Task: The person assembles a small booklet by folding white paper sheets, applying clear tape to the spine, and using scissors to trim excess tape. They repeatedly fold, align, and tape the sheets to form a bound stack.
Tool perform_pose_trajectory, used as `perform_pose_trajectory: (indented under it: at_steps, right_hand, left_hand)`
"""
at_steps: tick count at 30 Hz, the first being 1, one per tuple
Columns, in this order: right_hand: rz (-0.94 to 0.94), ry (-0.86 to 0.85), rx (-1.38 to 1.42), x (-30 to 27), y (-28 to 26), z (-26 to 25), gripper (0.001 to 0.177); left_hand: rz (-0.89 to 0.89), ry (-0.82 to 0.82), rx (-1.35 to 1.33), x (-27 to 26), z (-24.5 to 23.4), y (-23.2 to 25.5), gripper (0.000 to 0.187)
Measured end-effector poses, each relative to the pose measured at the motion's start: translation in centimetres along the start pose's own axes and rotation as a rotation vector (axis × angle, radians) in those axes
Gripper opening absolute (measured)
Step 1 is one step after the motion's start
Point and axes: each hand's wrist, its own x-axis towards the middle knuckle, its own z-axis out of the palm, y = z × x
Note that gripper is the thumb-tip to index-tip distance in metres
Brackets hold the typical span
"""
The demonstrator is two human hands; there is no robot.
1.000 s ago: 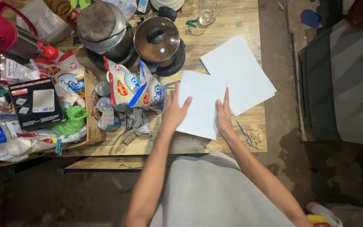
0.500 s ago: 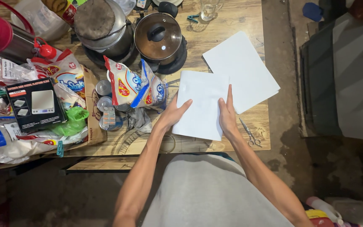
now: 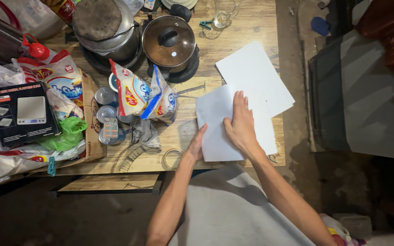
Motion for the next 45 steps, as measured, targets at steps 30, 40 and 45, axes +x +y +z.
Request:
perform_pose_trajectory:
  at_steps: [30, 40, 45]
  right_hand:
    - [-0.19, -0.084, -0.242, -0.4, -3.3, 7.4, 0.09]
    - [-0.31, -0.025, -0.27, 0.0, -3.4, 11.0, 0.085]
    - [-0.291, -0.034, -0.262, 0.5, -3.8, 11.6, 0.087]
  left_hand:
    - [0.099, 0.443, 0.458, -0.3, -6.8, 0.6, 0.066]
    - [0.276, 0.313, 0.268, -1.0, -4.5, 0.3, 0.066]
    - [0.366, 0.313, 0.251, -0.8, -4.6, 0.1, 0.066]
